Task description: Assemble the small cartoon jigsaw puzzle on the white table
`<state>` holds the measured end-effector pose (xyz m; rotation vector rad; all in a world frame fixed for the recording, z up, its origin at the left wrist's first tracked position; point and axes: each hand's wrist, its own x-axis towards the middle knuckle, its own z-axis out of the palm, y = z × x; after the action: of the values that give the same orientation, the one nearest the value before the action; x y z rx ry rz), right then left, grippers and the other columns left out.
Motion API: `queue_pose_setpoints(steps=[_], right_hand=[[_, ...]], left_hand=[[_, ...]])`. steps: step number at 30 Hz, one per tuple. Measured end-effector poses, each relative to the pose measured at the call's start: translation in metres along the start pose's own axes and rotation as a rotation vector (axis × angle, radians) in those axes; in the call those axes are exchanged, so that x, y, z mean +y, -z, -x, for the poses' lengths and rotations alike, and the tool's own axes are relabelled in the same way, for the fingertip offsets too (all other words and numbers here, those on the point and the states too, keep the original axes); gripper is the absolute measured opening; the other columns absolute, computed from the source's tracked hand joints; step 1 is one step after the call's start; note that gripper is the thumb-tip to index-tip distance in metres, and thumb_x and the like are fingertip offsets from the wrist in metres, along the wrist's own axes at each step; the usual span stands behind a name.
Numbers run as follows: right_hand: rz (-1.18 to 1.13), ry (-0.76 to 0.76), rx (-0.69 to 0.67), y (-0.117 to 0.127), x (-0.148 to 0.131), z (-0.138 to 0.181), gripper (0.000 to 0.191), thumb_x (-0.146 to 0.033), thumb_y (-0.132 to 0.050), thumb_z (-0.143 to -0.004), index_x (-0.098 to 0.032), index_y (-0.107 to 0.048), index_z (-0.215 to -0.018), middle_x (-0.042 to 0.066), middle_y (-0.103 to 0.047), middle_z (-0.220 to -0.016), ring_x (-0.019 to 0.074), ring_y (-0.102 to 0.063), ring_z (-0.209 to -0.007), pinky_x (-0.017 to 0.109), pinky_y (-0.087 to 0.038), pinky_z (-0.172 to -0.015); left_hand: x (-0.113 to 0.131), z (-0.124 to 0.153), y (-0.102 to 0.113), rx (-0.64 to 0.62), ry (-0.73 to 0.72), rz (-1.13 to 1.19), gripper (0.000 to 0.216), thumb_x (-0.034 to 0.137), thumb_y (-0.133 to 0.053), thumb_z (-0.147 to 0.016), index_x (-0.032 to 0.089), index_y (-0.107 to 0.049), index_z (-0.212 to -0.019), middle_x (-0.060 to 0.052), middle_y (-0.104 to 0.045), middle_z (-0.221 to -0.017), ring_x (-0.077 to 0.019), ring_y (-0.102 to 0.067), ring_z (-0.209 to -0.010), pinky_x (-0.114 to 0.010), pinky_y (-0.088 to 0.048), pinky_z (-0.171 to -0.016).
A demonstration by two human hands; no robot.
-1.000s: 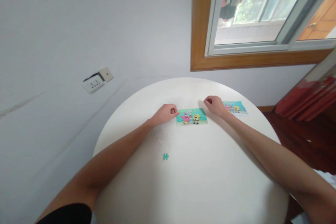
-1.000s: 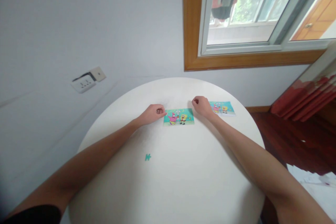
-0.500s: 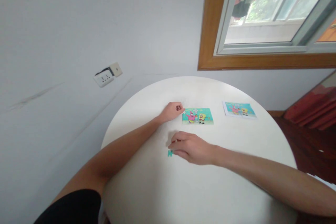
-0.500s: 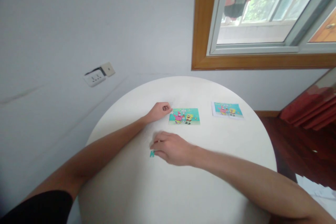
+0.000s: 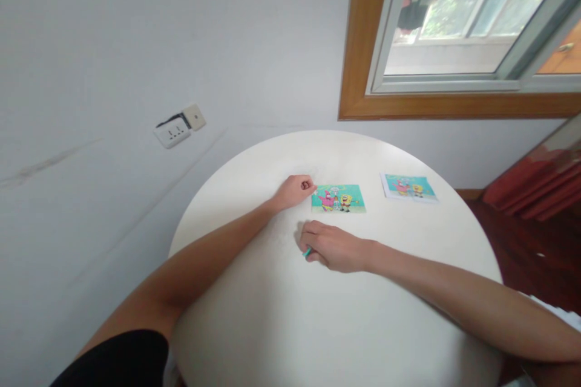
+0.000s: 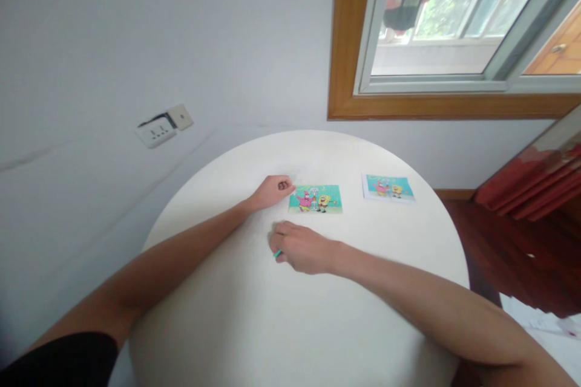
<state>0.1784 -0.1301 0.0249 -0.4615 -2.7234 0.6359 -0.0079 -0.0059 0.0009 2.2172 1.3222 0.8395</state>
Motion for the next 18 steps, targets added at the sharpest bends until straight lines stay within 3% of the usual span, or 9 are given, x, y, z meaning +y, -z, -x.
queue_pose_setpoints(steps=[5,9,12,14,18], right_hand=[[-0.157,0.006,0.009,0.006,0.007,0.002,0.015,-0.003,-0.056,-0.082,-0.017,-0.058,-0.084,0.003,-0.062,-0.085,0.0147,-0.055,-0.079,0.025,-0.044,-0.074],[-0.264,-0.226,0.311,0.011,0.034,0.001,0.019,-0.002,-0.051,-0.078,-0.017,-0.062,-0.082,0.0,-0.061,-0.073,0.0124,-0.054,-0.068,0.023,-0.042,-0.066],[-0.44,-0.404,0.532,0.02,0.062,0.003,0.009,-0.013,-0.055,-0.078,-0.017,-0.06,-0.082,-0.001,-0.06,-0.069,0.0119,-0.055,-0.063,0.023,-0.042,-0.06],[-0.575,-0.484,0.596,0.027,0.078,0.005,0.008,-0.022,-0.06,-0.077,-0.018,-0.058,-0.084,-0.003,-0.059,-0.063,0.0116,-0.054,-0.057,0.023,-0.042,-0.055],[-0.695,-0.547,0.631,0.034,0.092,0.01,0.027,-0.028,-0.069,-0.069,-0.019,-0.054,-0.09,-0.005,-0.059,-0.06,0.0112,-0.053,-0.053,0.023,-0.042,-0.053]], left_hand=[[0.002,0.0,0.001,0.019,-0.004,0.035,0.024,0.036,-0.058,-0.085,0.015,-0.066,-0.075,0.0,-0.063,-0.067,-0.013,-0.054,-0.064,-0.024,-0.04,-0.061],[0.013,0.001,0.004,0.082,-0.012,0.072,0.023,0.033,-0.056,-0.088,0.015,-0.068,-0.082,-0.001,-0.067,-0.075,-0.0139,-0.057,-0.071,-0.025,-0.043,-0.067],[0.022,0.003,0.006,0.099,-0.073,0.068,0.022,0.032,-0.056,-0.089,0.016,-0.07,-0.089,-0.003,-0.07,-0.083,-0.0147,-0.058,-0.077,-0.026,-0.045,-0.073],[0.026,0.005,0.006,0.067,-0.15,0.063,0.022,0.032,-0.057,-0.091,0.017,-0.072,-0.096,-0.005,-0.071,-0.091,-0.0161,-0.059,-0.083,-0.027,-0.046,-0.076],[0.029,0.009,0.004,-0.08,-0.328,0.108,0.023,0.032,-0.061,-0.092,0.02,-0.074,-0.106,-0.008,-0.072,-0.1,-0.0189,-0.06,-0.093,-0.03,-0.047,-0.085]])
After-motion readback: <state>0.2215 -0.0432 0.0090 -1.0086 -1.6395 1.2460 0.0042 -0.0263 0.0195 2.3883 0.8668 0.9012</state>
